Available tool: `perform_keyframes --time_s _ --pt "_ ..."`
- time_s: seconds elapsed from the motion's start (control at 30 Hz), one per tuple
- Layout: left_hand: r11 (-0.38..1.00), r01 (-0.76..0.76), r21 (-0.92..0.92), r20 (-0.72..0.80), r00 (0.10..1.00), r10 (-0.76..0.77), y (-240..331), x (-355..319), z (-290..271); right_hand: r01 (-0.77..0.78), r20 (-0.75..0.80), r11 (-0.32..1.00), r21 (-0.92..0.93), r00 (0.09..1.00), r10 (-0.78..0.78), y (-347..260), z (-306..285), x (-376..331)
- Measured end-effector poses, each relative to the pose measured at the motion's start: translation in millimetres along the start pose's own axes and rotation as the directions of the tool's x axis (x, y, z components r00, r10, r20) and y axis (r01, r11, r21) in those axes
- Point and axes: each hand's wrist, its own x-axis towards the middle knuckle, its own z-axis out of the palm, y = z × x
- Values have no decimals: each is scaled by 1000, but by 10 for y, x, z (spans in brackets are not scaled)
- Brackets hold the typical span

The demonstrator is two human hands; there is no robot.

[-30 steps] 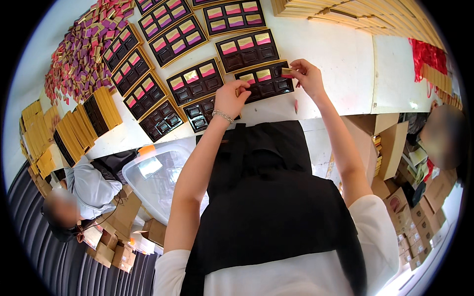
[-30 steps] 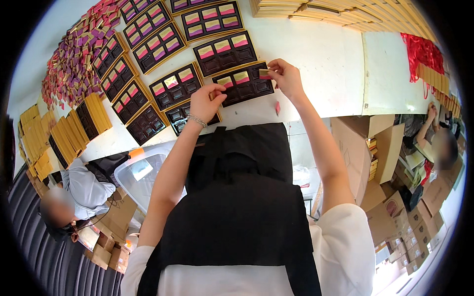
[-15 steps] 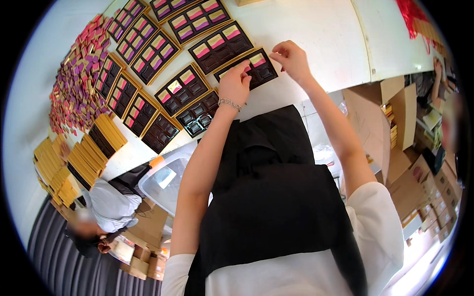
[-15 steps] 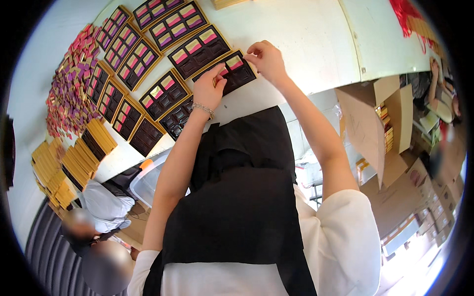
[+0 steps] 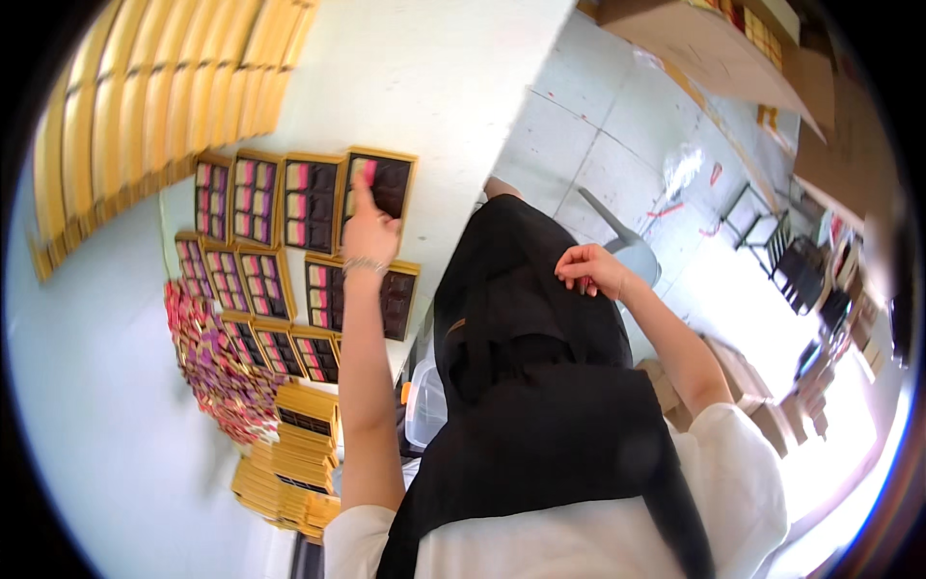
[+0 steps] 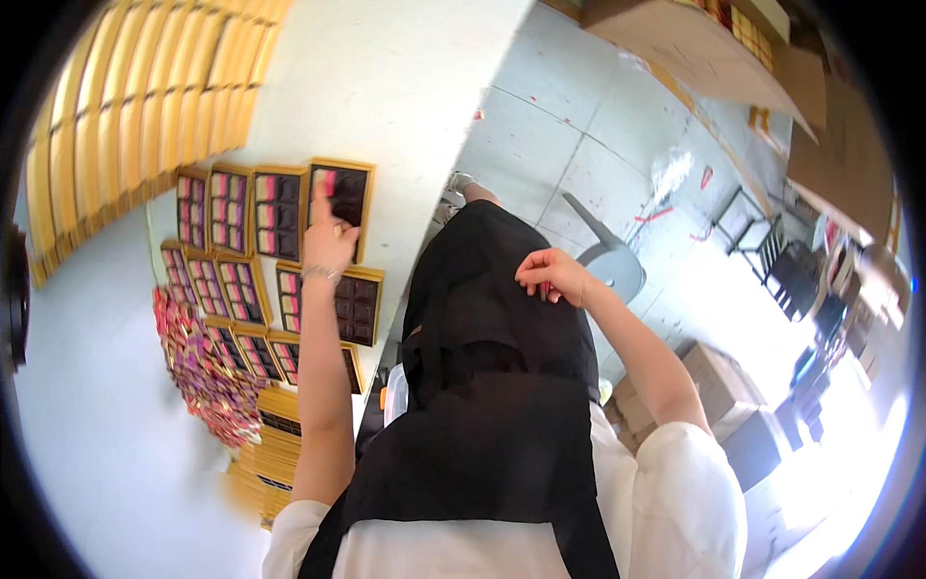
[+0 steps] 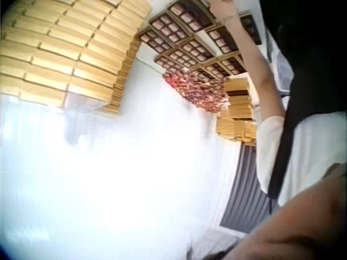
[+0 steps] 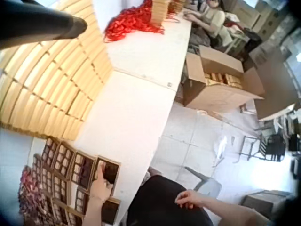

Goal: The person places small, colorful rectangular items into the compartments of black trays with gold borders. They arrange the items in a specific pattern, then pick up the completed trays and place them into a clear plastic bin. The process is repeated continuously with multiple trays.

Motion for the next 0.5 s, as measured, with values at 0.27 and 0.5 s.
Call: perform_keyframes --time_s 0.27,0.5 --pt "415 225 -882 393 836 382 862 -381 346 164 183 643 748 881 -437 703 -811 -54" --pt "611 309 -729 558 785 269 1673 868 2433 293 307 734 613 767 -563 256 -2055 1153"
